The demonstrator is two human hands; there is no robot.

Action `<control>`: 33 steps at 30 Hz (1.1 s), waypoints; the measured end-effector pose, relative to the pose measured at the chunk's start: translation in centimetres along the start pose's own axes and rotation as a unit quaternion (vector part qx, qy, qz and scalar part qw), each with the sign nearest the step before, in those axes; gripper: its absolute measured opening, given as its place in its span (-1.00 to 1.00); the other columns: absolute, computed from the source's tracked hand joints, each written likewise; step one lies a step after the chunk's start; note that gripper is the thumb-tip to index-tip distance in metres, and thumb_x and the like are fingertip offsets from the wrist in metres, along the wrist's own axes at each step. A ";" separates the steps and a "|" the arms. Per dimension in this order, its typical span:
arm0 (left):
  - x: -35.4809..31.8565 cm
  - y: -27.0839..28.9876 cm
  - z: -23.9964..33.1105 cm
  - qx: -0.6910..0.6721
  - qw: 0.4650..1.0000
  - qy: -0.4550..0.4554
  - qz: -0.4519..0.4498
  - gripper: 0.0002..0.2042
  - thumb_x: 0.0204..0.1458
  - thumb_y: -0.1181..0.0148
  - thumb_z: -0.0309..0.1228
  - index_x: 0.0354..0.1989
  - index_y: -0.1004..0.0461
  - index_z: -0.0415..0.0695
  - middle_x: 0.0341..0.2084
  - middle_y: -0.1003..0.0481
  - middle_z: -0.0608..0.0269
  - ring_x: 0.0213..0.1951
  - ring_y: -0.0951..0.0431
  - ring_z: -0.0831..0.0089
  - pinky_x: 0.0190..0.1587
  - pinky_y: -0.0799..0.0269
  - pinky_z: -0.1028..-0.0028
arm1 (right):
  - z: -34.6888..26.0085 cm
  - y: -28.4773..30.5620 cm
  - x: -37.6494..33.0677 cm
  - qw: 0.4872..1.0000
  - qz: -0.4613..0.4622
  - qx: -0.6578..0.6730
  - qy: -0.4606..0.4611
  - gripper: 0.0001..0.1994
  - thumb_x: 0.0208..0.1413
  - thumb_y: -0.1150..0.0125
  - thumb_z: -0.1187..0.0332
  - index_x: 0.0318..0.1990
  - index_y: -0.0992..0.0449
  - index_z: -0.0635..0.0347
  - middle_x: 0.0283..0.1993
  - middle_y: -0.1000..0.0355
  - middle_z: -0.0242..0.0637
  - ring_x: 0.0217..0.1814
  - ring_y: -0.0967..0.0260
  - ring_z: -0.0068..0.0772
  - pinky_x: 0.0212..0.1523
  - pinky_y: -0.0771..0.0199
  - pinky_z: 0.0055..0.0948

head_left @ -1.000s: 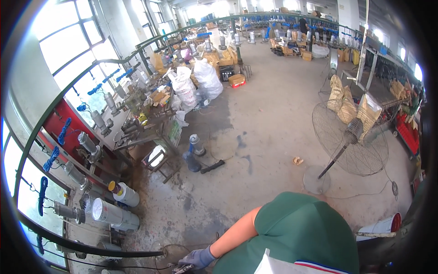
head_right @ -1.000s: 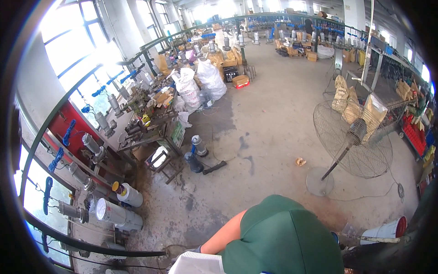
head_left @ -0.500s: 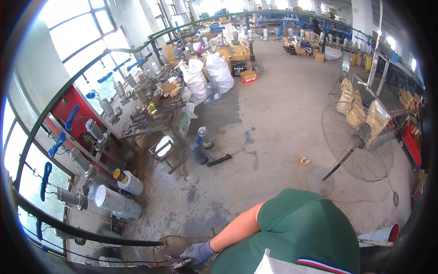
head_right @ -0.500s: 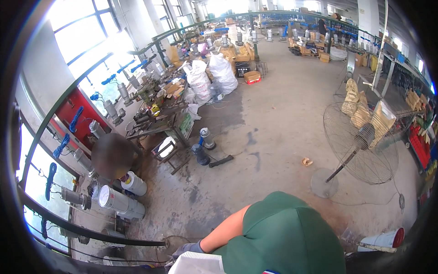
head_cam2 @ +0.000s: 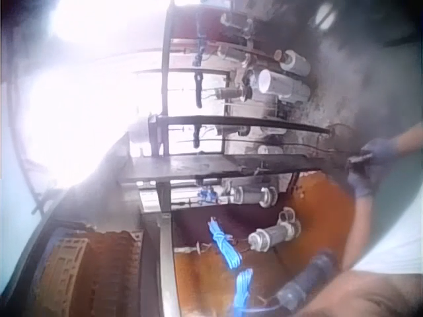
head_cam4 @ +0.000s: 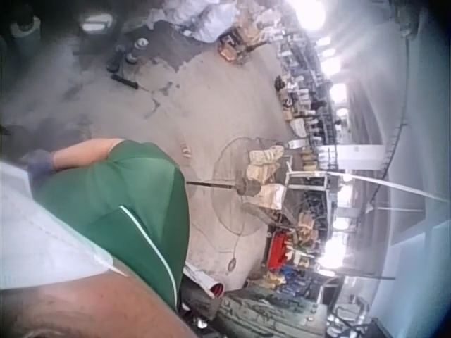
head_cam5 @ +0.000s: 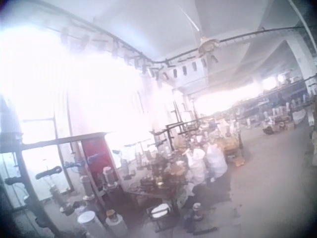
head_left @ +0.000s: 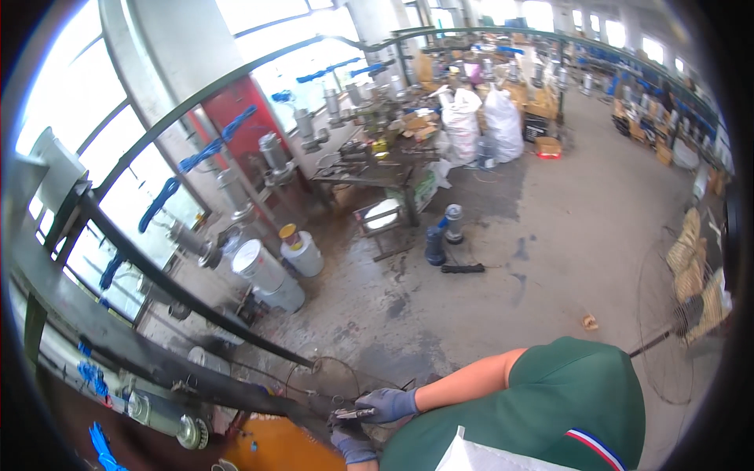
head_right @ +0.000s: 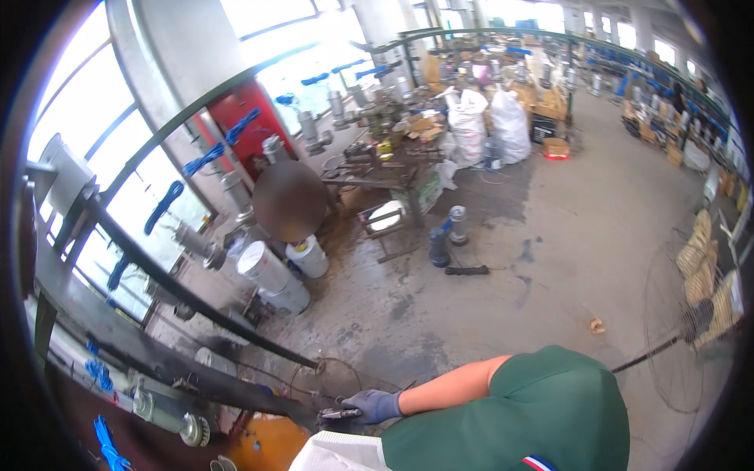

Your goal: The person spray paints several industrial pumps using a handheld spray gun, rotating the pumps by hand to cover all sides and checking the paint application.

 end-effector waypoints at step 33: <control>-13.7 1.2 8.2 -0.080 0.937 -0.139 0.310 -0.88 0.27 -0.26 -0.48 -0.07 -0.54 -0.18 -0.23 -0.64 0.07 -0.20 -0.67 0.19 -0.07 -0.67 0.19 | -5.5 -8.4 3.4 0.987 -0.108 0.053 0.109 -0.69 0.14 -0.42 0.21 -0.02 -0.57 0.08 -0.27 -0.59 -0.03 -0.23 -0.58 0.14 -0.22 -0.58 -0.11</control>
Point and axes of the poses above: each hand's wrist, its own x-axis towards the middle knuckle, its own y-axis out of the back of the hand, z = x × y, the point moved 10 cm from there along x, towards the middle knuckle
